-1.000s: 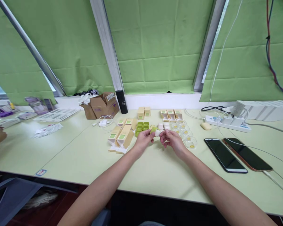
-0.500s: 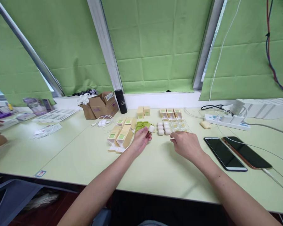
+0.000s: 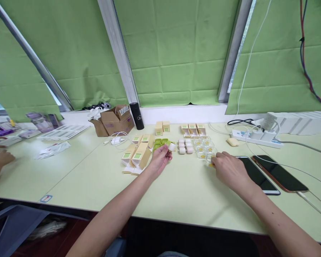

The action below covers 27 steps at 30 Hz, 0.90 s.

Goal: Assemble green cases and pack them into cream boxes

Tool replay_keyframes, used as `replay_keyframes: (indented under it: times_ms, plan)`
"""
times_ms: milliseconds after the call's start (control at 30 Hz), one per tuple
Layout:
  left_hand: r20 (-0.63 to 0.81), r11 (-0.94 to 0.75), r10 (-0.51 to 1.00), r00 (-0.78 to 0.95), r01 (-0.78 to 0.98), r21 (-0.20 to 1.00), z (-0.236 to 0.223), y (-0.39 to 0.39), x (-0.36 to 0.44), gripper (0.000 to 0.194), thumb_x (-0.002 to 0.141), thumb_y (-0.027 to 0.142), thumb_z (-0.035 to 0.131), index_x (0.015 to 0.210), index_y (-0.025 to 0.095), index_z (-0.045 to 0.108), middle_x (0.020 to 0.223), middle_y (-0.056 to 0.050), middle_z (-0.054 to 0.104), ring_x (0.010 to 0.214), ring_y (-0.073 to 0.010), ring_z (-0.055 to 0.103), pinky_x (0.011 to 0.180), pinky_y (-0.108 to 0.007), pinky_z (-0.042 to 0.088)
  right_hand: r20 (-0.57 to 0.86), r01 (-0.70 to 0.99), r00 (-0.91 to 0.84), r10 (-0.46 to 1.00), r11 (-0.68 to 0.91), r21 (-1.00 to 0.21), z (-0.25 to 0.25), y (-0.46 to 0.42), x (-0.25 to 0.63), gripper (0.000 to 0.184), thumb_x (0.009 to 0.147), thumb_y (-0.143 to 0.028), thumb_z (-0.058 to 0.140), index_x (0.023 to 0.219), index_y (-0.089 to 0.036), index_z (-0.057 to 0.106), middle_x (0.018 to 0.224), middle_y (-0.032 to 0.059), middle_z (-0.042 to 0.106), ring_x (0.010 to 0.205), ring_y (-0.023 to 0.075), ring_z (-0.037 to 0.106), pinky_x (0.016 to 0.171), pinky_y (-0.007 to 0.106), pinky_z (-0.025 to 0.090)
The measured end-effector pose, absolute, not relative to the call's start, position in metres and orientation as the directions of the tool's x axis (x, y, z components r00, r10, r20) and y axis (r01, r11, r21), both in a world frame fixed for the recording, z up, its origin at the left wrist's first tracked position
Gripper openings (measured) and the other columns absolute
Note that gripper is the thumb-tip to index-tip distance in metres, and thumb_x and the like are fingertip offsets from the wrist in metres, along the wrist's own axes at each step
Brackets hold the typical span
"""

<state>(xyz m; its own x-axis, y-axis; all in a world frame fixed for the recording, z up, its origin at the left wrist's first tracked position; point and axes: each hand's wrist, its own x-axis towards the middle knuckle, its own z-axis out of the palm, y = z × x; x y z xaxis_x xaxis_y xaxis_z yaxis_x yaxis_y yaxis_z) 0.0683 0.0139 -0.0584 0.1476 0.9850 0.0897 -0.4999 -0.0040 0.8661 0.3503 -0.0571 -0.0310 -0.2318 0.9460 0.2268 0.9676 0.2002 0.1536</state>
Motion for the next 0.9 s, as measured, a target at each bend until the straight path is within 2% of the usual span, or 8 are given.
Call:
replay_keyframes:
  times_ms: [67, 300, 500, 567, 633, 700, 800, 900]
  plan:
    - [0.096, -0.007, 0.984, 0.153, -0.494, 0.870, -0.059, 0.014, 0.068, 0.053, 0.071, 0.059, 0.092, 0.087, 0.015, 0.066, 0.079, 0.000, 0.062, 0.065, -0.0080, 0.054, 0.057, -0.022, 0.043, 0.244, 0.958, -0.284, 0.927, 0.263, 0.117, -0.031, -0.056, 0.334, 0.024, 0.088, 0.000, 0.057, 0.091, -0.017, 0.074, 0.095, 0.0147, 0.072, 0.093, 0.0290, 0.068, 0.063, 0.032, 0.042]
    - [0.120, -0.052, 0.986, 0.113, -0.476, 0.878, -0.058, 0.014, 0.068, 0.055, 0.069, 0.058, 0.094, 0.085, 0.013, 0.067, 0.076, 0.000, 0.061, 0.064, -0.0079, 0.053, 0.057, -0.022, 0.043, 0.220, 0.872, -0.490, 0.844, 0.472, 0.132, -0.028, -0.049, 0.270, 0.029, 0.084, 0.004, 0.057, 0.095, -0.016, 0.075, 0.101, 0.0159, 0.072, 0.099, 0.0305, 0.068, 0.067, 0.035, 0.047]
    - [0.144, -0.101, 0.988, 0.059, -0.463, 0.881, -0.056, 0.013, 0.069, 0.057, 0.066, 0.060, 0.095, 0.080, 0.014, 0.066, 0.070, 0.001, 0.060, 0.061, -0.0072, 0.050, 0.056, -0.022, 0.041, 0.174, 0.848, -0.530, 0.830, 0.511, 0.141, -0.024, -0.040, 0.251, 0.025, 0.089, -0.002, 0.055, 0.101, -0.015, 0.073, 0.107, 0.0167, 0.072, 0.103, 0.0306, 0.067, 0.070, 0.035, 0.048]
    - [0.153, -0.115, 0.987, 0.046, -0.461, 0.880, -0.056, 0.014, 0.069, 0.057, 0.066, 0.061, 0.094, 0.080, 0.014, 0.066, 0.070, 0.001, 0.060, 0.060, -0.0073, 0.050, 0.056, -0.022, 0.040, 0.172, 0.861, -0.509, 0.844, 0.497, 0.107, -0.018, -0.035, 0.253, 0.029, 0.084, -0.005, 0.061, 0.110, -0.015, 0.070, 0.108, 0.0153, 0.072, 0.103, 0.0305, 0.066, 0.071, 0.035, 0.048]
    - [0.161, -0.128, 0.986, 0.035, -0.457, 0.880, -0.056, 0.015, 0.068, 0.057, 0.067, 0.062, 0.093, 0.081, 0.014, 0.066, 0.070, 0.001, 0.060, 0.060, -0.0075, 0.051, 0.057, -0.022, 0.040, 0.163, 0.884, -0.468, 0.869, 0.464, 0.061, -0.014, -0.028, 0.257, 0.043, 0.079, -0.008, 0.068, 0.121, -0.016, 0.067, 0.114, 0.0153, 0.071, 0.107, 0.0316, 0.064, 0.075, 0.035, 0.048]
    - [0.166, -0.137, 0.986, 0.024, -0.454, 0.880, -0.056, 0.015, 0.068, 0.057, 0.067, 0.062, 0.093, 0.081, 0.014, 0.066, 0.071, 0.001, 0.060, 0.061, -0.0076, 0.051, 0.057, -0.022, 0.040, 0.155, 0.869, -0.491, 0.857, 0.494, 0.019, -0.012, -0.022, 0.260, 0.053, 0.077, -0.014, 0.074, 0.128, -0.015, 0.065, 0.122, 0.0168, 0.069, 0.114, 0.0342, 0.060, 0.085, 0.039, 0.048]
    - [0.175, -0.154, 0.985, 0.006, -0.447, 0.881, -0.057, 0.016, 0.067, 0.057, 0.068, 0.062, 0.093, 0.081, 0.014, 0.065, 0.073, 0.001, 0.061, 0.061, -0.0073, 0.051, 0.058, -0.022, 0.040, 0.180, 0.840, -0.518, 0.836, 0.537, -0.074, -0.019, -0.015, 0.260, 0.048, 0.078, -0.018, 0.075, 0.125, -0.015, 0.067, 0.123, 0.0170, 0.068, 0.119, 0.0359, 0.056, 0.098, 0.045, 0.045]
    - [0.193, -0.182, 0.981, -0.020, -0.440, 0.879, -0.059, 0.019, 0.066, 0.057, 0.069, 0.064, 0.091, 0.080, 0.015, 0.064, 0.073, 0.002, 0.060, 0.061, -0.0073, 0.051, 0.058, -0.022, 0.040, 0.264, 0.820, -0.455, 0.850, 0.516, -0.248, -0.030, -0.009, 0.257, 0.043, 0.074, -0.020, 0.079, 0.116, -0.015, 0.069, 0.119, 0.0154, 0.069, 0.116, 0.0351, 0.055, 0.097, 0.045, 0.045]
